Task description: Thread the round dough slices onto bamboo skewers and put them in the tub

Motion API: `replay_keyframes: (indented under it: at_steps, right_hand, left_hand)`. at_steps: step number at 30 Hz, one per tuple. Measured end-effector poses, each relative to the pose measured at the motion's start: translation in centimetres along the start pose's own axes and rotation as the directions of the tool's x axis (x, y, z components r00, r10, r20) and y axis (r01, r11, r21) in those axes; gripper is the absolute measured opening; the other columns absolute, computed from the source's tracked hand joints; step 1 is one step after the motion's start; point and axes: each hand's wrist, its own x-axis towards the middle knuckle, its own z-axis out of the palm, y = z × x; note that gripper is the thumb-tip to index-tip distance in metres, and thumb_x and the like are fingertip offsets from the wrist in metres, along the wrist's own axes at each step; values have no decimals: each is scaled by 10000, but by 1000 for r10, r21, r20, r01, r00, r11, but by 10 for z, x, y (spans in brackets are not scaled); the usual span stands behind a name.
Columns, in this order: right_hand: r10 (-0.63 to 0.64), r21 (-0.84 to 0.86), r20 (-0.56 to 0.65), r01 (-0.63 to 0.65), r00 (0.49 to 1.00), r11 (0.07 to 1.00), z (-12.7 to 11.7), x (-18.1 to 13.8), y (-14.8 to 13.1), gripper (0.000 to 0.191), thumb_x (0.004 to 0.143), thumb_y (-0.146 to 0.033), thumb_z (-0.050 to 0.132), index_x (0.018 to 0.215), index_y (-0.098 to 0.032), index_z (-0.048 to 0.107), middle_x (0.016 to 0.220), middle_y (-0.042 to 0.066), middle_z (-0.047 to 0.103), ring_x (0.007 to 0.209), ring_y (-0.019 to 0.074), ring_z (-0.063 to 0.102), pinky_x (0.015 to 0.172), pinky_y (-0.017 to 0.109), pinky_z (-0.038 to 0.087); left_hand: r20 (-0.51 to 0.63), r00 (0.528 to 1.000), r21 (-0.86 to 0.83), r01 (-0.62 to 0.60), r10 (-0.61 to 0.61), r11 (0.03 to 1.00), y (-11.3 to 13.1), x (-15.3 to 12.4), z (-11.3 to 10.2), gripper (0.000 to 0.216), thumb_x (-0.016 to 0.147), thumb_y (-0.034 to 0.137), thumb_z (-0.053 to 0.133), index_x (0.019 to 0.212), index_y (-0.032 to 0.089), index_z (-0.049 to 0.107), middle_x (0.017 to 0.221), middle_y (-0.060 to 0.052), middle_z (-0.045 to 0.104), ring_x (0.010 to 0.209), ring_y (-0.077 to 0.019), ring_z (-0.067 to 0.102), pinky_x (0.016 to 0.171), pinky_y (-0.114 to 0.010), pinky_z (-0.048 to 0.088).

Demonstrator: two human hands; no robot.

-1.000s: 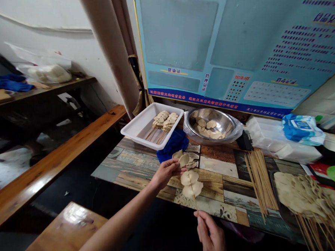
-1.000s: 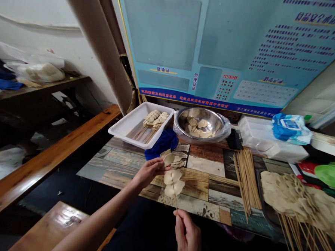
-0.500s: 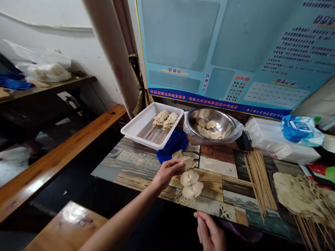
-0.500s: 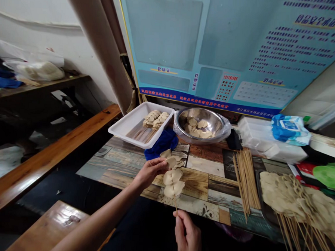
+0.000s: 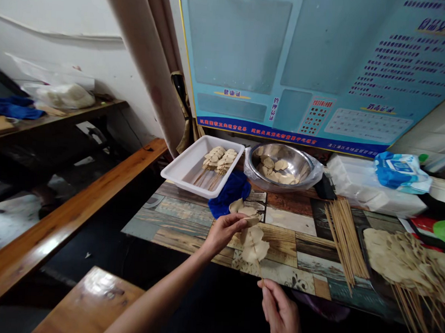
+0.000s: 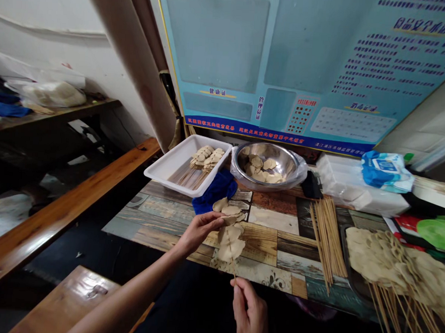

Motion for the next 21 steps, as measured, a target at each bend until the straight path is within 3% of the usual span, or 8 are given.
replay_keyframes:
  at_steps: [4, 11, 14, 18, 21]
  right_hand:
    - [16, 2, 108, -16, 994, 1000, -2, -1, 9, 405, 892, -486, 448, 916, -174, 705, 462, -20, 534, 392, 106, 523, 417, 161, 450]
    - [-26, -21, 117, 29, 993, 999, -6, -1, 16, 393, 891, -478, 460, 946, -184, 716, 519, 11, 628, 433, 123, 599, 437, 154, 491]
    - [-56, -38, 117, 61, 991, 997, -7, -1, 23, 380, 894, -463, 464, 962, -185, 714, 648, 42, 709, 485, 129, 648, 473, 152, 523]
    - [-122, -72, 117, 131, 986, 989, -4, 0, 29, 367, 917, -422, 439, 994, -171, 695, 891, 91, 752, 671, 161, 719, 613, 174, 571]
    - [-194, -110, 98, 205, 976, 973, 0, 1, 28, 355, 931, -384, 424, 983, -158, 692, 917, 107, 754, 796, 188, 727, 730, 206, 572]
  left_hand:
    - [-12, 999, -52, 31, -31, 998, 2, -1, 1, 336, 636, 393, 756, 838, 131, 697, 713, -5, 646, 654, -107, 543, 645, -222, 409]
    - [48, 987, -241, 160, -153, 957, 6, -2, -2, 335, 561, 343, 812, 778, 132, 668, 668, 5, 622, 576, -91, 544, 602, -235, 419]
    - [66, 979, -281, 206, -195, 937, 6, -2, -3, 339, 533, 317, 831, 761, 127, 667, 652, 8, 610, 571, -83, 543, 599, -224, 412]
    - [87, 978, -276, 205, -188, 939, 7, -1, -4, 351, 528, 307, 835, 776, 110, 684, 665, -10, 625, 580, -86, 542, 606, -220, 404]
    - [91, 980, -273, 193, -174, 942, 7, -1, -4, 354, 535, 314, 830, 791, 114, 691, 674, -14, 637, 584, -92, 544, 619, -230, 404]
